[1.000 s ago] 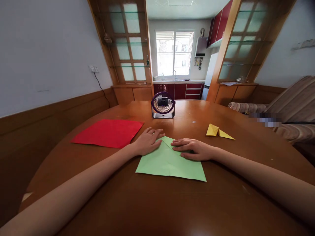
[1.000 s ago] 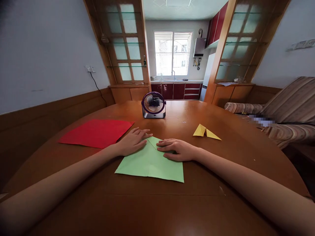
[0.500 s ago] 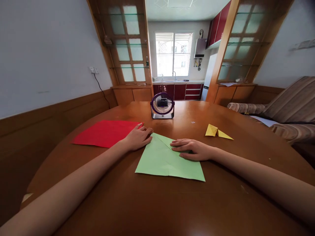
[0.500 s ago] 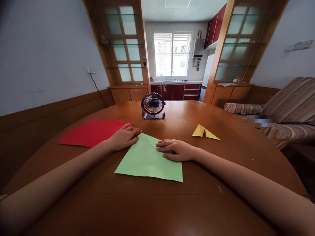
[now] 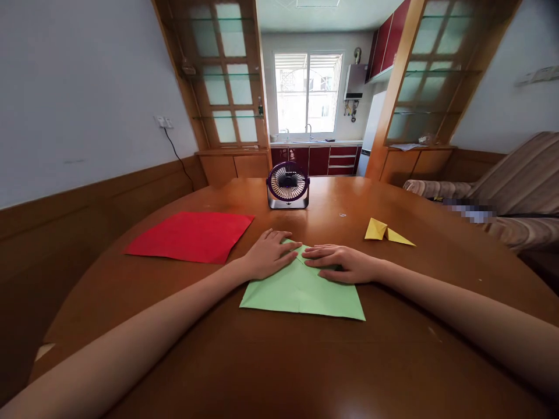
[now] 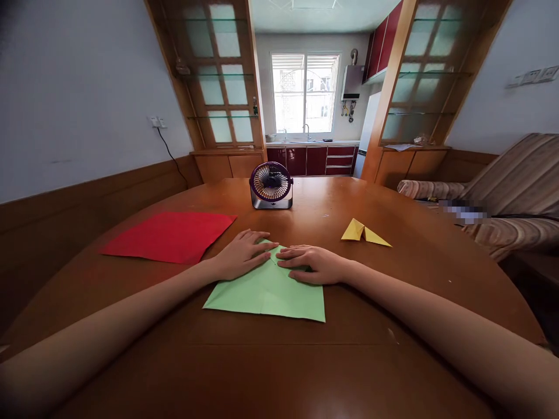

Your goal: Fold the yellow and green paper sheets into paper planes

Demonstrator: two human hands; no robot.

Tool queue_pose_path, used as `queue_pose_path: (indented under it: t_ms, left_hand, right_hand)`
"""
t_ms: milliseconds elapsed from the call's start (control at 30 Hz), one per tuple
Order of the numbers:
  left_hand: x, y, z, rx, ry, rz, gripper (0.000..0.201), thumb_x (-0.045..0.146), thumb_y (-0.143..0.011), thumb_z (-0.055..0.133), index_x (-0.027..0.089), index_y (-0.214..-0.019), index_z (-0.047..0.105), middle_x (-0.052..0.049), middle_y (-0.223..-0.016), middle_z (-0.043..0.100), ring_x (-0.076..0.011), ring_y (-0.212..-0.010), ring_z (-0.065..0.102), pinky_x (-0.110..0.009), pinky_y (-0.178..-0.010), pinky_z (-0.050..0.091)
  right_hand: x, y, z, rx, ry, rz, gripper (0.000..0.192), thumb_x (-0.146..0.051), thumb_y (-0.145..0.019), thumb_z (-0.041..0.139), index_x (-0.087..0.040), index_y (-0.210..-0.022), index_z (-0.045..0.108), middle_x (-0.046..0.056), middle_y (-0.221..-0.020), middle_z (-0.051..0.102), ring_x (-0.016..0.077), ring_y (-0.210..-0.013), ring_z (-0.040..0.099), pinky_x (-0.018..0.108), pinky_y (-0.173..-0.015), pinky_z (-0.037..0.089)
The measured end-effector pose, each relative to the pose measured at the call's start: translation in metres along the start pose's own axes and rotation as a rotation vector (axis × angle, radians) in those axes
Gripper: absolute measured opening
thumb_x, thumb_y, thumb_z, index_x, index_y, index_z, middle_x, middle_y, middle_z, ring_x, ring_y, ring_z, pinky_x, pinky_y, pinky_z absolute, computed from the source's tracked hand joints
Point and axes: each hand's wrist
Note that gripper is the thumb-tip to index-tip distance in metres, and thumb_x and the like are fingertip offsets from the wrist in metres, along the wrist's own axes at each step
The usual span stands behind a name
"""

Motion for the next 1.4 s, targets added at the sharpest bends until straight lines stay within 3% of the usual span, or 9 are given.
queue_pose_path:
  t_ms: [400, 533, 767, 967, 1067, 1233, 1400]
  left_hand:
    - [-0.016, -0.005, -0.004, 0.008, -0.003, -0.124, 0.040, 0.045, -0.099, 0.032, 0.038, -0.124, 0.062, -0.006, -0.131, 0.055, -0.0274, -0.128, 0.045, -0.061, -0.111, 0.017]
    - [-0.024, -0.003, -0.002, 0.004, -0.005, -0.168, 0.041, 0.045, -0.099, 0.031, 0.037, -0.126, 0.061, -0.006, -0.132, 0.055, -0.0269, -0.129, 0.044, -0.061, -0.112, 0.015]
    - [-0.026, -0.003, -0.006, 0.013, -0.078, -0.128, 0.039, 0.041, -0.098, 0.034, 0.039, -0.124, 0.062, -0.004, -0.128, 0.058, -0.0238, -0.126, 0.047, -0.058, -0.114, 0.014]
    - [-0.050, 0.005, -0.011, 0.009, -0.119, -0.265, 0.042, 0.047, -0.097, 0.032, 0.037, -0.113, 0.070, -0.005, -0.129, 0.058, -0.0265, -0.126, 0.047, -0.058, -0.112, 0.018]
    - [-0.063, 0.010, -0.012, 0.011, -0.134, -0.292, 0.042, 0.047, -0.098, 0.031, 0.037, -0.118, 0.067, -0.006, -0.130, 0.057, -0.0277, -0.129, 0.045, -0.060, -0.111, 0.017]
    - [-0.066, 0.012, -0.006, 0.064, -0.187, -0.272, 0.042, 0.045, -0.097, 0.032, 0.033, -0.113, 0.069, -0.007, -0.133, 0.055, -0.0288, -0.128, 0.046, -0.060, -0.111, 0.018]
    - [-0.071, 0.013, 0.000, 0.109, -0.150, -0.341, 0.039, 0.042, -0.094, 0.038, 0.023, -0.115, 0.065, -0.013, -0.132, 0.056, -0.0314, -0.125, 0.049, -0.059, -0.108, 0.026]
  right_hand:
    - [-0.001, 0.000, -0.001, 0.006, -0.020, 0.000, 0.043, -0.028, -0.095, 0.053, -0.022, -0.137, 0.052, 0.009, -0.143, 0.051, 0.0225, -0.136, 0.043, 0.047, -0.114, 0.035]
    - [-0.002, 0.000, -0.001, 0.005, -0.015, 0.006, 0.043, -0.029, -0.095, 0.053, -0.022, -0.137, 0.052, 0.010, -0.142, 0.051, 0.0222, -0.135, 0.044, 0.047, -0.114, 0.035]
    - [-0.003, 0.000, -0.001, 0.005, -0.012, 0.011, 0.042, -0.029, -0.095, 0.052, -0.019, -0.136, 0.052, 0.011, -0.141, 0.052, 0.0220, -0.135, 0.044, 0.046, -0.115, 0.035]
    - [-0.003, 0.000, -0.001, 0.019, -0.022, 0.000, 0.043, -0.028, -0.095, 0.053, -0.023, -0.137, 0.051, 0.009, -0.142, 0.051, 0.0214, -0.134, 0.045, 0.047, -0.115, 0.035]
    - [-0.003, 0.000, -0.001, 0.020, -0.024, 0.002, 0.042, -0.028, -0.095, 0.053, -0.022, -0.137, 0.052, 0.009, -0.142, 0.051, 0.0215, -0.134, 0.045, 0.047, -0.115, 0.035]
    - [-0.003, 0.001, 0.000, 0.034, -0.043, 0.005, 0.042, -0.028, -0.095, 0.054, -0.023, -0.137, 0.052, 0.009, -0.142, 0.051, 0.0217, -0.134, 0.046, 0.047, -0.114, 0.035]
    - [-0.002, 0.001, -0.001, 0.025, -0.072, 0.005, 0.043, -0.028, -0.094, 0.054, -0.024, -0.137, 0.051, 0.009, -0.143, 0.050, 0.0218, -0.135, 0.044, 0.047, -0.115, 0.034]
Point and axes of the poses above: each hand's wrist, its own y-axis away from the middle knuckle, its own z-axis out of the palm, x = y × z
